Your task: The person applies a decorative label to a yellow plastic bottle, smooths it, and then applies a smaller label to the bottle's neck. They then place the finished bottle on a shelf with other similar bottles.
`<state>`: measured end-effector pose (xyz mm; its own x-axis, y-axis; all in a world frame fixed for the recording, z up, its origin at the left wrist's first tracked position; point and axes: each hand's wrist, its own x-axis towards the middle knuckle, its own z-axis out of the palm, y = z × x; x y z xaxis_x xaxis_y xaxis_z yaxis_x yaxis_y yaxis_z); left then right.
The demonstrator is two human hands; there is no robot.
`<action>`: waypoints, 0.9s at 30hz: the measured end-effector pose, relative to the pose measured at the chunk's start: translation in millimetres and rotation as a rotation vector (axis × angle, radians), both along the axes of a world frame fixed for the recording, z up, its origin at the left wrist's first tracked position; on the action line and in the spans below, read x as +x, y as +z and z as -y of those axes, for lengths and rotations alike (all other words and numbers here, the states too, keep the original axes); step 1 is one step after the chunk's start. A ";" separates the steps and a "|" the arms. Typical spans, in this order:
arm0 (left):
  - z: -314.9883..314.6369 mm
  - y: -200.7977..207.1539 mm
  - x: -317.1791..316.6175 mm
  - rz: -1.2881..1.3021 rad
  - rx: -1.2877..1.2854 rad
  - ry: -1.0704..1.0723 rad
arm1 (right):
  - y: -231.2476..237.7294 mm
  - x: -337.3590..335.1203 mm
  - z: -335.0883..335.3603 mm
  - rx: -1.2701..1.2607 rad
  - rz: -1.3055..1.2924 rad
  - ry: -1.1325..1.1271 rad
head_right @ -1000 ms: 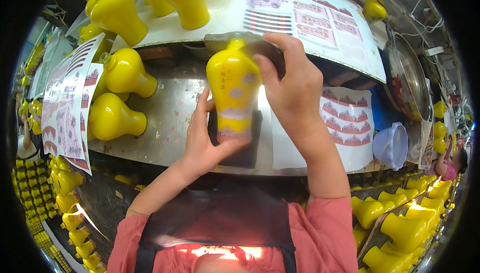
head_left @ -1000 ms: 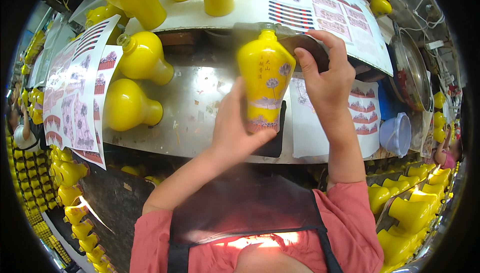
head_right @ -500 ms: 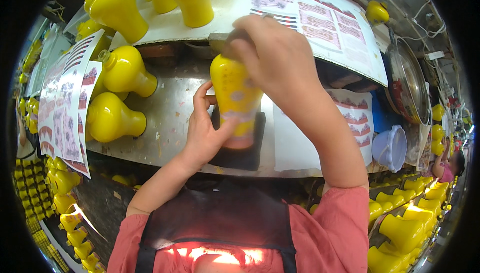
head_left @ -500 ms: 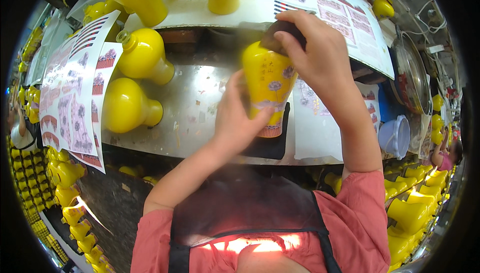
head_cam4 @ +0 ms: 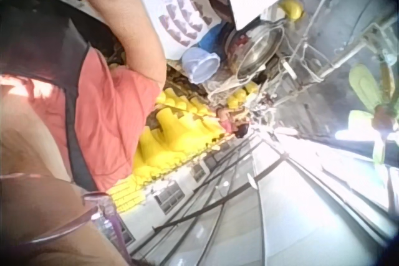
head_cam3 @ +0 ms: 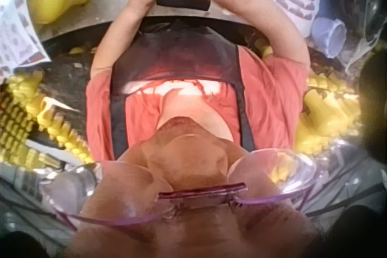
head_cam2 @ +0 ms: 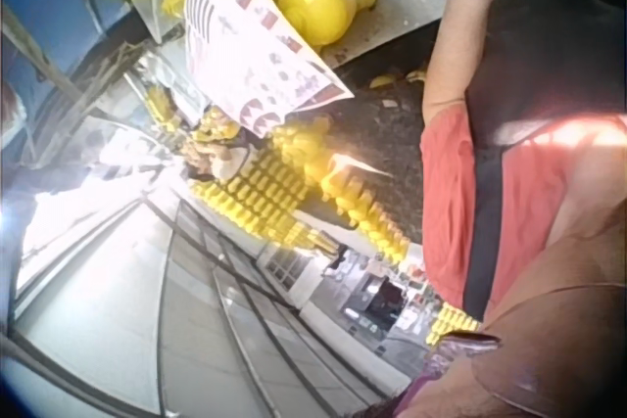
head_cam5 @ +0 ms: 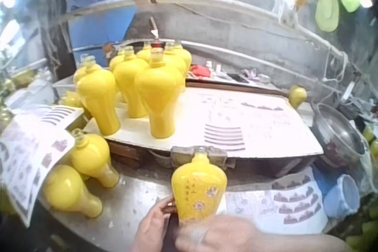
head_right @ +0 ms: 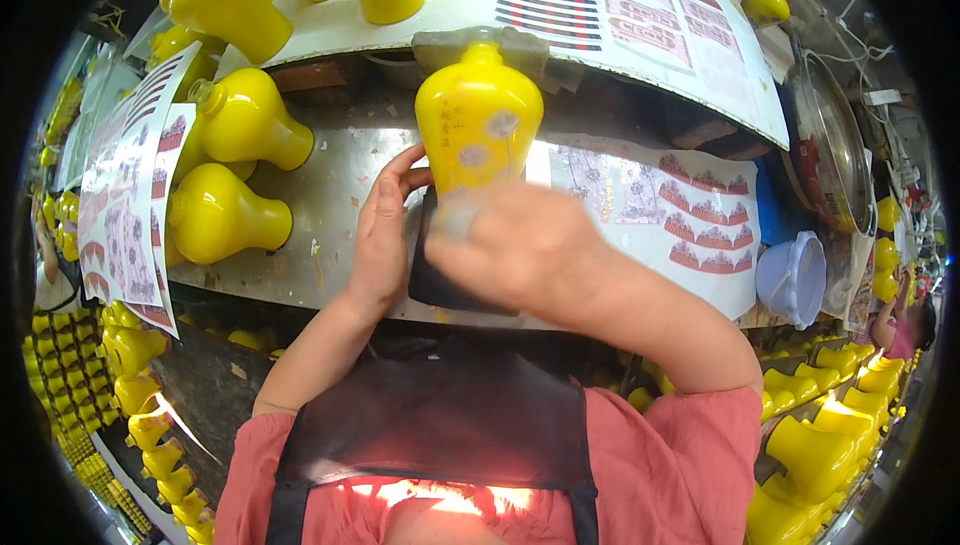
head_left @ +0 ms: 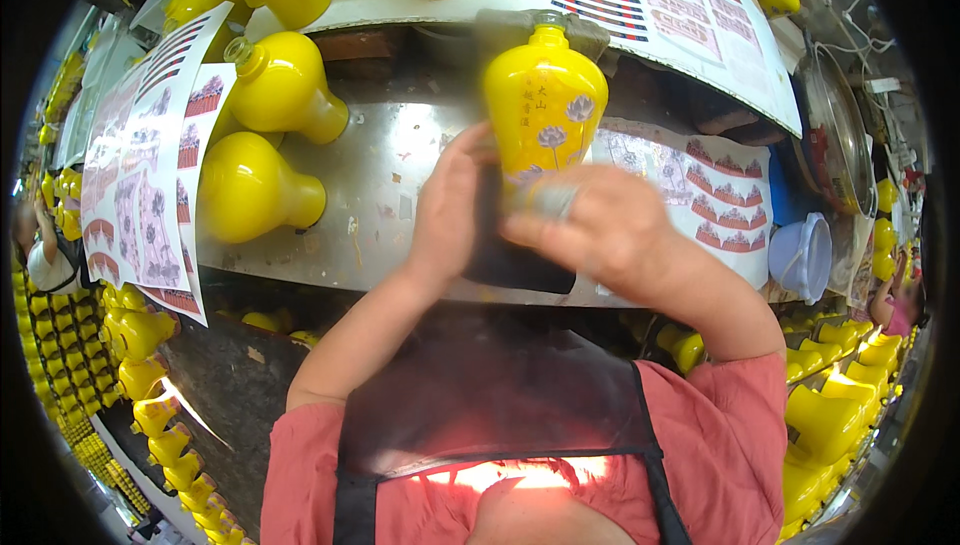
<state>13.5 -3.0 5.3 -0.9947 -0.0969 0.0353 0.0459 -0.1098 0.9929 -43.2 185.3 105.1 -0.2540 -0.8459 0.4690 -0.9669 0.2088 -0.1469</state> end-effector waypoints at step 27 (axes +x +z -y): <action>-9.9 10.0 -6.7 -0.232 -0.434 -0.124 | -63.0 1.8 -15.5 -0.600 0.452 -0.618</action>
<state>6.8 6.9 15.3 -0.9589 0.0936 0.2679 0.2836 0.2917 0.9135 -41.5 200.8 42.1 -0.8350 -0.1546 0.5281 -0.5381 0.4303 -0.7248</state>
